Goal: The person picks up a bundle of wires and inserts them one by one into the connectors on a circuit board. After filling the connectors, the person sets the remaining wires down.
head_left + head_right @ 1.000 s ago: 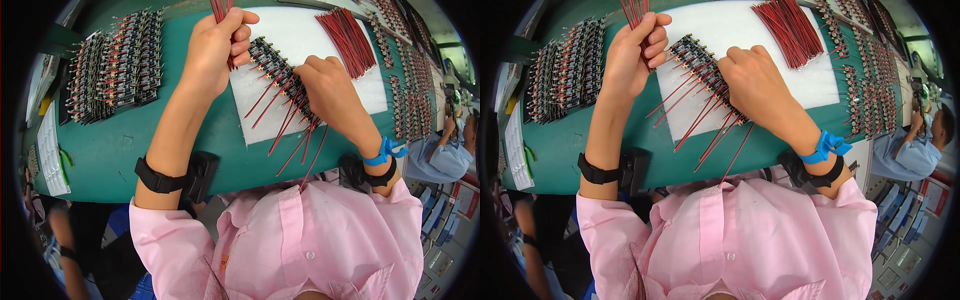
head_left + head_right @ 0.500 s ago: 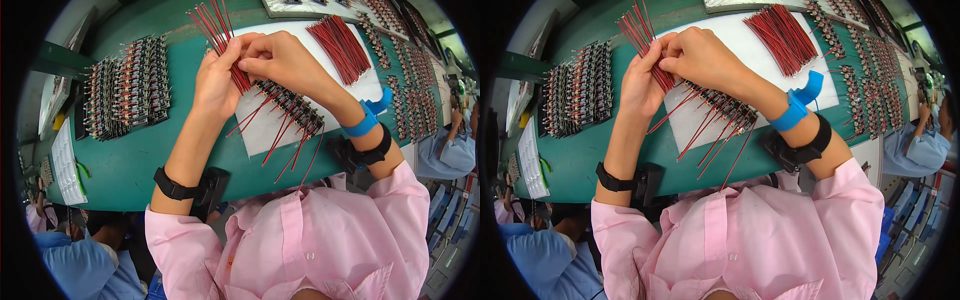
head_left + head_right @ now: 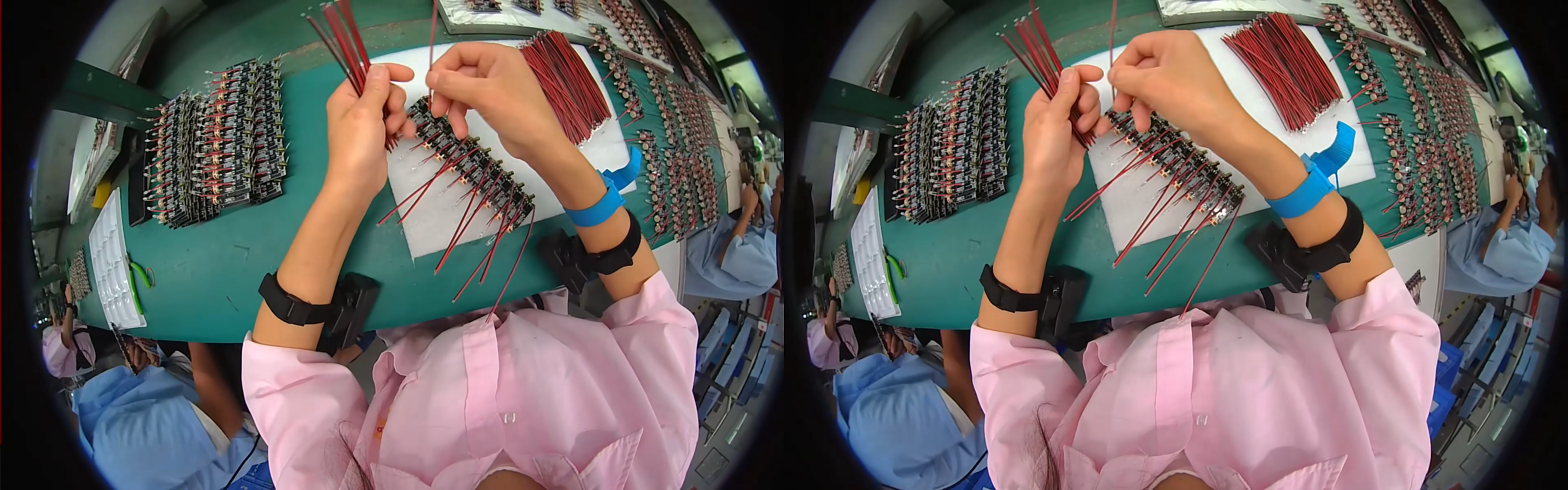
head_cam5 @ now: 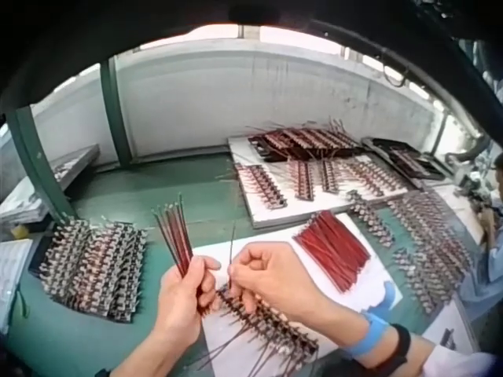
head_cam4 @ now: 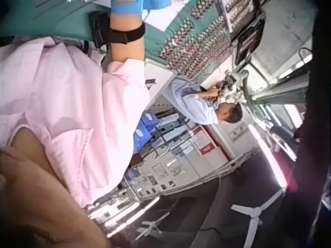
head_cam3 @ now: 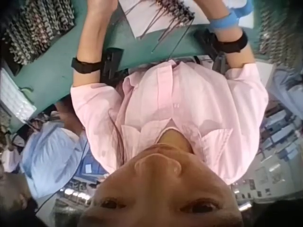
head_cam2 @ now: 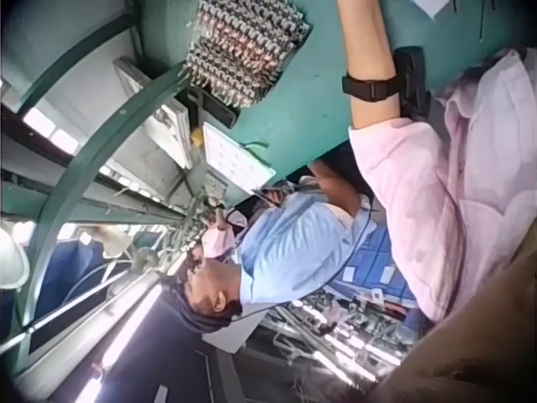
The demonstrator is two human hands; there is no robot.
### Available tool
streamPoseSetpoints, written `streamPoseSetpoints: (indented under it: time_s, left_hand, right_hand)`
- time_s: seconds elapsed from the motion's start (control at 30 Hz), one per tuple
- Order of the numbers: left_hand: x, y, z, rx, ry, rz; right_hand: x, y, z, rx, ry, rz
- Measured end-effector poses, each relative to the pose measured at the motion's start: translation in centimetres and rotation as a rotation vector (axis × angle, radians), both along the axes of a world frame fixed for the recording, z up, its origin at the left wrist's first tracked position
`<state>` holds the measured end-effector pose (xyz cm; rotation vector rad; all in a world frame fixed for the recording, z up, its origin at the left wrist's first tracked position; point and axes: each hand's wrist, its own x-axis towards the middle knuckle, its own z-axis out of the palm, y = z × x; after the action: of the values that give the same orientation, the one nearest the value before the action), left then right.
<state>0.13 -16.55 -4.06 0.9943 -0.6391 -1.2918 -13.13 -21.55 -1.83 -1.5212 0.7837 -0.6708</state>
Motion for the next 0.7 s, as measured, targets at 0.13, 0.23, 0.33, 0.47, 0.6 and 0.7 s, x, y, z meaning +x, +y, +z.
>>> streamPoseSetpoints:
  time_s: [0.13, 0.23, 0.33, 0.47, 0.6, 0.7]
  left_hand:
    - [0.4, 0.4, 0.6, 0.002, -0.169, -0.171]
    - [-0.1, 0.5, 1.3, 0.043, -0.260, -0.190]
    - [-0.2, 0.7, 1.4, 0.059, -0.254, -0.257]
    - [0.2, 0.5, 1.2, 0.053, -0.134, -0.340]
    - [0.8, 0.4, 1.2, 0.066, 0.047, -0.442]
    - [0.6, 0.4, 1.4, 0.077, 0.026, -0.422]
  right_hand:
    - [-0.5, -0.3, -0.2, 0.028, -0.132, -0.086]
    - [-0.6, -0.4, -0.4, 0.036, -0.161, -0.114]
    - [-0.7, -0.4, -0.8, -0.001, -0.181, -0.129]
    - [-0.8, -0.1, -0.4, 0.037, -0.218, -0.093]
    - [-0.9, -0.3, -0.5, 0.121, -0.237, 0.024]
    - [-1.1, -0.3, -0.5, 0.040, -0.204, -0.008]
